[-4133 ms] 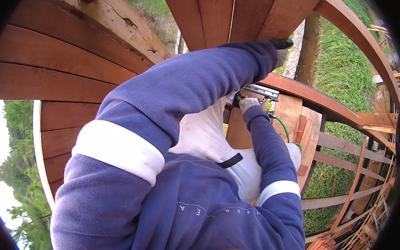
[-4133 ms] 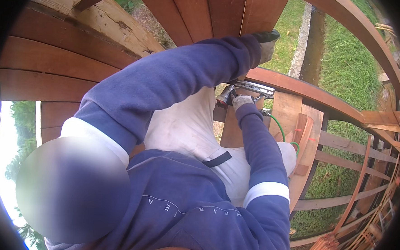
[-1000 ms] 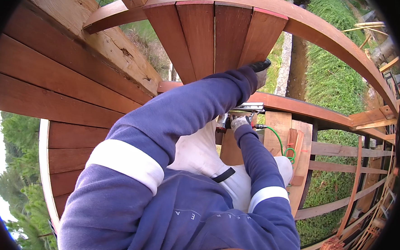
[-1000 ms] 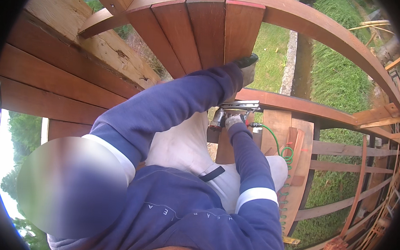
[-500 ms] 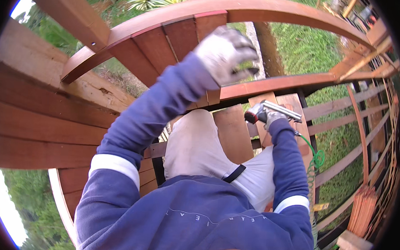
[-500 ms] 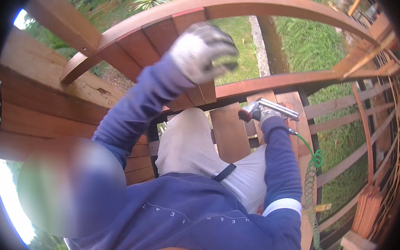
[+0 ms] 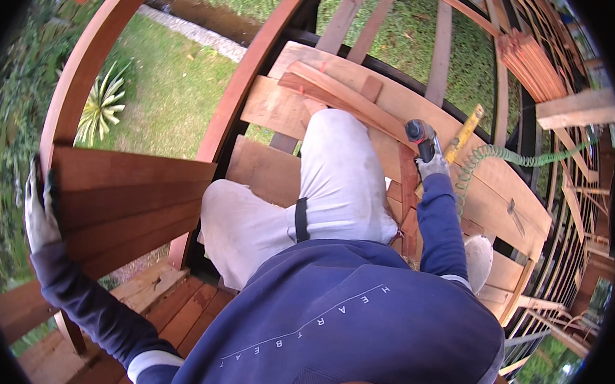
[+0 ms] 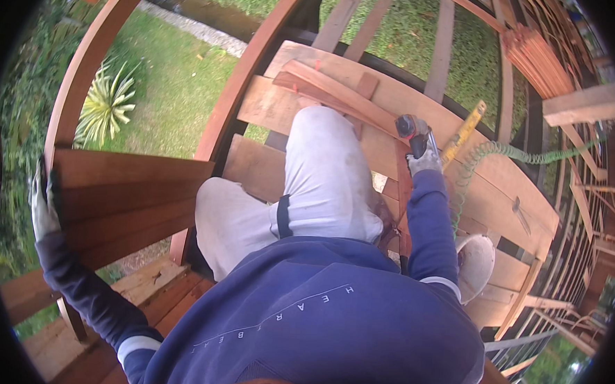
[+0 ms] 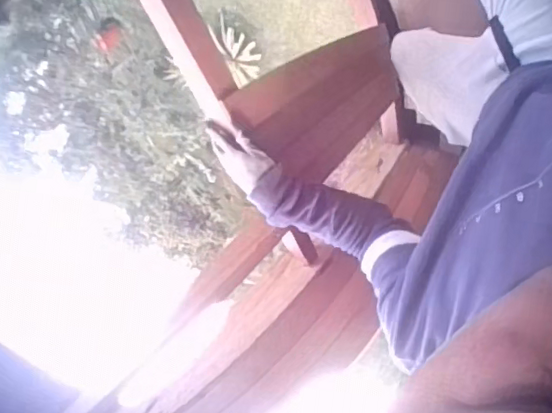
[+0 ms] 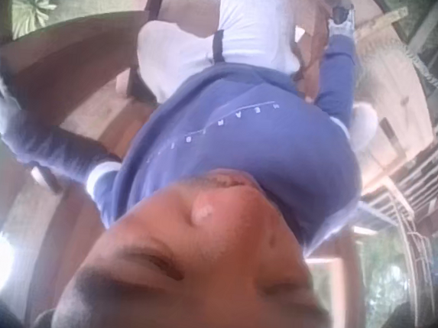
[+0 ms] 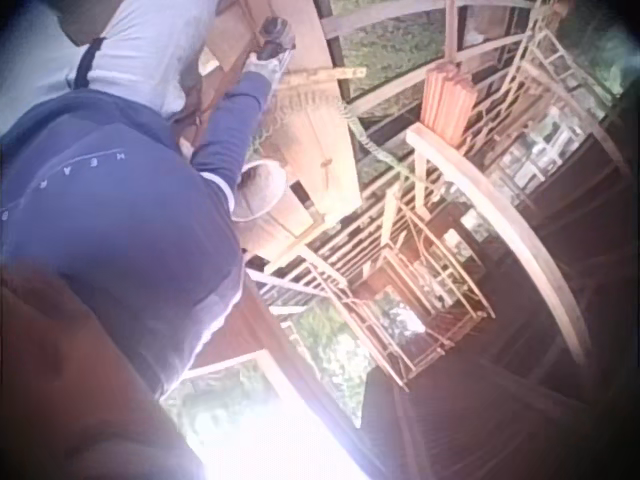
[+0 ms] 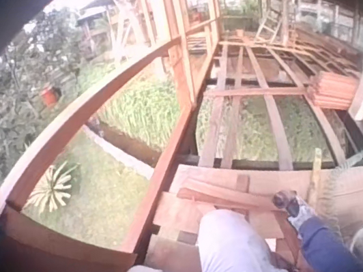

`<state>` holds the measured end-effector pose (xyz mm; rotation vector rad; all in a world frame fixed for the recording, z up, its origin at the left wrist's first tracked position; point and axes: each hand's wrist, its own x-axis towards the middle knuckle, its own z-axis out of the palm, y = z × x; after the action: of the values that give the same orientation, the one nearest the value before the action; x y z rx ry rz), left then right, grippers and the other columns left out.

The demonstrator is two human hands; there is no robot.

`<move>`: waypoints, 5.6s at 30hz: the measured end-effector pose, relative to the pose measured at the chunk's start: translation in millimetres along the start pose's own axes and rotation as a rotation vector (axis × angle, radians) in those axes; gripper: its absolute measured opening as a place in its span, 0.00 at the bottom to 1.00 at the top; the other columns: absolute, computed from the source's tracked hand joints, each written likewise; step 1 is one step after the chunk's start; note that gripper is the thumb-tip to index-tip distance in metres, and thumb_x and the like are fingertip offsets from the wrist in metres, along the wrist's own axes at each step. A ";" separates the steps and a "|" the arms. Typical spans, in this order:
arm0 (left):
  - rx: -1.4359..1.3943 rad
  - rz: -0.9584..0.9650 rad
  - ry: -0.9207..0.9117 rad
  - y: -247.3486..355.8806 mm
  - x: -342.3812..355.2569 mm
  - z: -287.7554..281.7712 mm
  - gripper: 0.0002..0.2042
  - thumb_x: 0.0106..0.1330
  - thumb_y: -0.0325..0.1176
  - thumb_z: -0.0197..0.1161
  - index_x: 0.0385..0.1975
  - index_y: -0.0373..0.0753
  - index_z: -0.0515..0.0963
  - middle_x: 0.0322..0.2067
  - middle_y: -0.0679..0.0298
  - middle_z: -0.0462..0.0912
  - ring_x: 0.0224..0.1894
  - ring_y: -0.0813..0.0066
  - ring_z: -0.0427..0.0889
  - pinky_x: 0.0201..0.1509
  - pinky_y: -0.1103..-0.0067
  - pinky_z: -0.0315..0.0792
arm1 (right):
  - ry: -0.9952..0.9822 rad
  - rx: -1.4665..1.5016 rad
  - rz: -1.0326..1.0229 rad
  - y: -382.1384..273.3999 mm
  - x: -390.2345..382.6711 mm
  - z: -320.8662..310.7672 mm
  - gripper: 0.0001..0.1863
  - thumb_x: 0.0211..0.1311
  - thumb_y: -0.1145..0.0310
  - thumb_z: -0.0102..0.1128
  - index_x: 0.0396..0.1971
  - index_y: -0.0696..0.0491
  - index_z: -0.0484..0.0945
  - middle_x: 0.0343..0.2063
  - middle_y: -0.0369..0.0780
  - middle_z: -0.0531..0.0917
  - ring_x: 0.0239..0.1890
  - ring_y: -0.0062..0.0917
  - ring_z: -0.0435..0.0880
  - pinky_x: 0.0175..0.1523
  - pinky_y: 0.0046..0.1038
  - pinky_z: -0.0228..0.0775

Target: The person installs wooden planks onto a curved wooden deck structure. They position each plank, align it with the existing framework, and secure it using a pneumatic nail gun. The process involves repetitive placement and fastening of individual planks to form the deck surface.

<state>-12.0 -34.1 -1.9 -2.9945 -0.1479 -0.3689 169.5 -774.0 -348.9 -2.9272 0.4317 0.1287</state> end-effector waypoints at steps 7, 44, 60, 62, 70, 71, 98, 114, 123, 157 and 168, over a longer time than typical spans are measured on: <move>-0.264 -0.174 -0.011 -27.7 -6.3 7.2 0.24 0.76 0.37 0.37 0.66 0.31 0.57 0.68 0.55 0.59 0.70 0.66 0.56 0.73 0.73 0.48 | -0.118 0.030 0.538 93.9 -41.4 68.4 0.42 0.50 0.55 0.66 0.65 0.53 0.59 0.44 0.54 0.81 0.47 0.46 0.81 0.54 0.42 0.72; -0.067 -0.316 -0.069 19.4 20.6 -2.6 0.31 0.66 0.40 0.60 0.67 0.36 0.59 0.66 0.55 0.62 0.69 0.65 0.59 0.70 0.73 0.51 | -0.032 -0.026 -0.138 2.2 -35.0 134.1 0.41 0.52 0.57 0.61 0.67 0.43 0.56 0.62 0.43 0.64 0.64 0.42 0.60 0.66 0.48 0.52; 0.001 -0.413 0.070 53.0 21.2 -9.1 0.37 0.54 0.38 0.69 0.65 0.39 0.61 0.58 0.46 0.70 0.59 0.46 0.68 0.64 0.63 0.62 | -0.274 -0.292 -0.175 -20.6 113.0 121.0 0.19 0.60 0.66 0.48 0.52 0.46 0.73 0.51 0.41 0.79 0.55 0.37 0.77 0.56 0.41 0.67; 0.009 -0.404 0.067 61.5 29.3 -12.2 0.38 0.54 0.39 0.69 0.66 0.40 0.61 0.56 0.46 0.71 0.58 0.46 0.69 0.63 0.61 0.62 | -0.194 -0.187 -0.106 -16.6 101.6 106.3 0.17 0.58 0.67 0.49 0.48 0.46 0.75 0.47 0.41 0.81 0.50 0.37 0.80 0.54 0.40 0.70; 0.111 -0.445 0.067 23.1 5.6 7.6 0.38 0.56 0.43 0.67 0.67 0.41 0.59 0.57 0.46 0.69 0.58 0.45 0.69 0.61 0.60 0.63 | -0.098 -0.030 -0.134 2.8 72.5 53.9 0.16 0.55 0.68 0.52 0.45 0.46 0.79 0.38 0.46 0.84 0.43 0.41 0.83 0.50 0.41 0.74; 0.153 -0.442 0.074 15.4 2.9 12.9 0.38 0.57 0.43 0.66 0.67 0.41 0.58 0.57 0.45 0.68 0.58 0.45 0.68 0.61 0.60 0.63 | -0.066 0.051 -0.114 4.8 62.8 36.9 0.17 0.55 0.67 0.53 0.45 0.46 0.79 0.38 0.47 0.84 0.43 0.42 0.82 0.51 0.41 0.73; 0.186 -0.521 0.008 55.3 10.7 -9.6 0.34 0.63 0.52 0.59 0.67 0.47 0.58 0.57 0.45 0.70 0.55 0.46 0.71 0.59 0.60 0.65 | 0.216 1.606 -0.906 -273.8 25.4 -204.4 0.25 0.65 0.72 0.58 0.60 0.60 0.64 0.50 0.39 0.77 0.47 0.21 0.78 0.52 0.22 0.70; -0.088 -0.173 -0.043 -21.5 1.1 6.9 0.22 0.74 0.33 0.37 0.67 0.40 0.60 0.67 0.59 0.61 0.68 0.64 0.61 0.71 0.74 0.54 | -0.727 1.560 -1.003 -453.5 -78.2 -65.2 0.14 0.59 0.73 0.64 0.45 0.60 0.76 0.37 0.38 0.83 0.39 0.19 0.80 0.45 0.23 0.72; -0.379 -0.443 0.017 38.3 64.7 -8.5 0.36 0.69 0.64 0.32 0.60 0.42 0.71 0.56 0.55 0.75 0.57 0.64 0.73 0.64 0.75 0.60 | -1.031 1.236 -1.219 -517.1 -113.1 0.8 0.13 0.58 0.69 0.66 0.41 0.58 0.79 0.35 0.36 0.83 0.36 0.18 0.79 0.44 0.23 0.71; -0.233 -0.239 0.129 66.1 57.6 -14.5 0.34 0.47 0.44 0.70 0.55 0.34 0.72 0.49 0.45 0.78 0.52 0.52 0.78 0.57 0.70 0.71 | -0.872 1.133 -1.399 -553.9 -118.8 45.8 0.13 0.63 0.70 0.59 0.46 0.59 0.77 0.38 0.38 0.84 0.41 0.21 0.81 0.48 0.24 0.72; -0.102 -0.203 0.155 66.8 57.2 -13.6 0.37 0.47 0.48 0.71 0.57 0.34 0.71 0.52 0.45 0.75 0.54 0.48 0.75 0.59 0.68 0.69 | -1.120 1.301 -1.228 -554.6 -118.0 56.2 0.15 0.64 0.72 0.58 0.49 0.59 0.75 0.41 0.39 0.84 0.43 0.22 0.82 0.50 0.24 0.73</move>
<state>47.5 -97.1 18.1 -3.0424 -0.4324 -0.6457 216.4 -208.3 -299.7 -1.1092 -1.0065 0.7972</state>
